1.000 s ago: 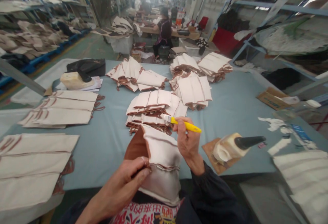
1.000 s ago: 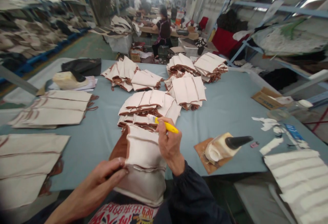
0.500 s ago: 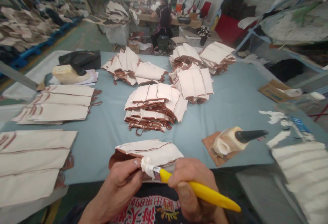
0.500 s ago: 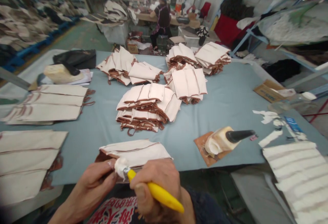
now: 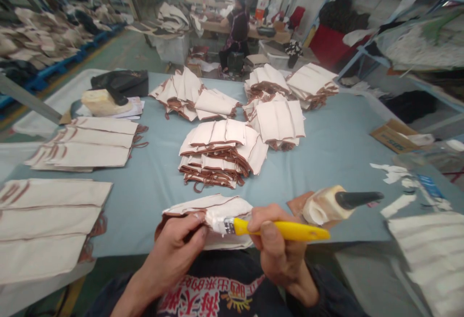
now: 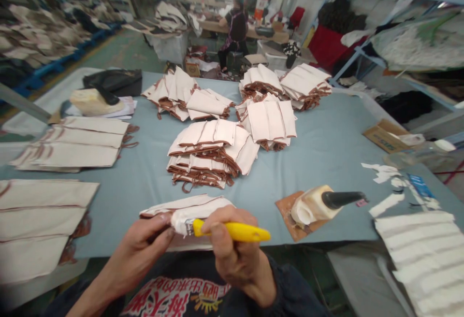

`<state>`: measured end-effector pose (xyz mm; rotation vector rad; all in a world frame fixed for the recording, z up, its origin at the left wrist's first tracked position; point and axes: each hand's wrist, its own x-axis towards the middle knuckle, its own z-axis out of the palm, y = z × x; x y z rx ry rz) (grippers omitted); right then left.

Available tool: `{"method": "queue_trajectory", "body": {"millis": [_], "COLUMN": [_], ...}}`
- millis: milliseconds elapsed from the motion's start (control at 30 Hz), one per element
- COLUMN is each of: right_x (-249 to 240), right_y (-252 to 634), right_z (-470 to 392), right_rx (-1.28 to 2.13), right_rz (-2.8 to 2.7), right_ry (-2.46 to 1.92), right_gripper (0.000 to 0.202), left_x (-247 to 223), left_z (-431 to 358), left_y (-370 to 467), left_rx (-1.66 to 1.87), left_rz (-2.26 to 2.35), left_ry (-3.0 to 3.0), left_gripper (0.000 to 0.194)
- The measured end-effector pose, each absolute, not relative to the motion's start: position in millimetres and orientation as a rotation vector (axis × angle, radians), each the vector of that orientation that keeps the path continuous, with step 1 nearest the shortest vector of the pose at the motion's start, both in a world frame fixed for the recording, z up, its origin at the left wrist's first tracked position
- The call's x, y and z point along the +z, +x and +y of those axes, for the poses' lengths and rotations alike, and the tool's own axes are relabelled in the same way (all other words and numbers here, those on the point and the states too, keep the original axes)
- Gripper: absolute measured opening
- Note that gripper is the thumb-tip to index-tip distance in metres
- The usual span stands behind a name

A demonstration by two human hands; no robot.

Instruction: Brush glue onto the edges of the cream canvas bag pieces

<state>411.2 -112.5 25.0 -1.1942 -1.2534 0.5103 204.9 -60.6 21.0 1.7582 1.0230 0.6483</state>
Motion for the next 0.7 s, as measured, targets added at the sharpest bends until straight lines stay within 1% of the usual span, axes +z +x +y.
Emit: {"method": "queue_trajectory", "body": {"millis": [67,133,233,333,500,600,700], "right_x": [30,37,42,35,18,18,21], "right_y": [415,418,417,412,413,417,416], "right_z": [-104,-97,-92,-90,-89,-90,-85], "right_rx": [0.539,0.577,0.701,0.708,0.484,0.448,0.497], "right_rz": [-1.069,-0.941,-0.938,-1.008,-1.264,-1.324,-1.319], "right_ry": [-1.086,-1.026,-0.985,-0.980,-1.098,-1.125,-1.087], "right_gripper": [0.036,0.034,0.035,0.033,0.028,0.029,0.029], "left_x": [22,22,24,26,26,27,27], "left_z": [-54,-49,-44,-44,-47,-47,-47], "left_y": [204,202,202,203,207,207,205], "left_rx": [0.589,0.532,0.473,0.451,0.427,0.445,0.453], "left_rz": [1.039,0.977,0.865,0.814,0.779,0.774,0.773], "left_ry": [1.550,1.274,0.977,0.870,0.799,0.784,0.785], "left_gripper": [0.028,0.034,0.046,0.050,0.049,0.046,0.043]}}
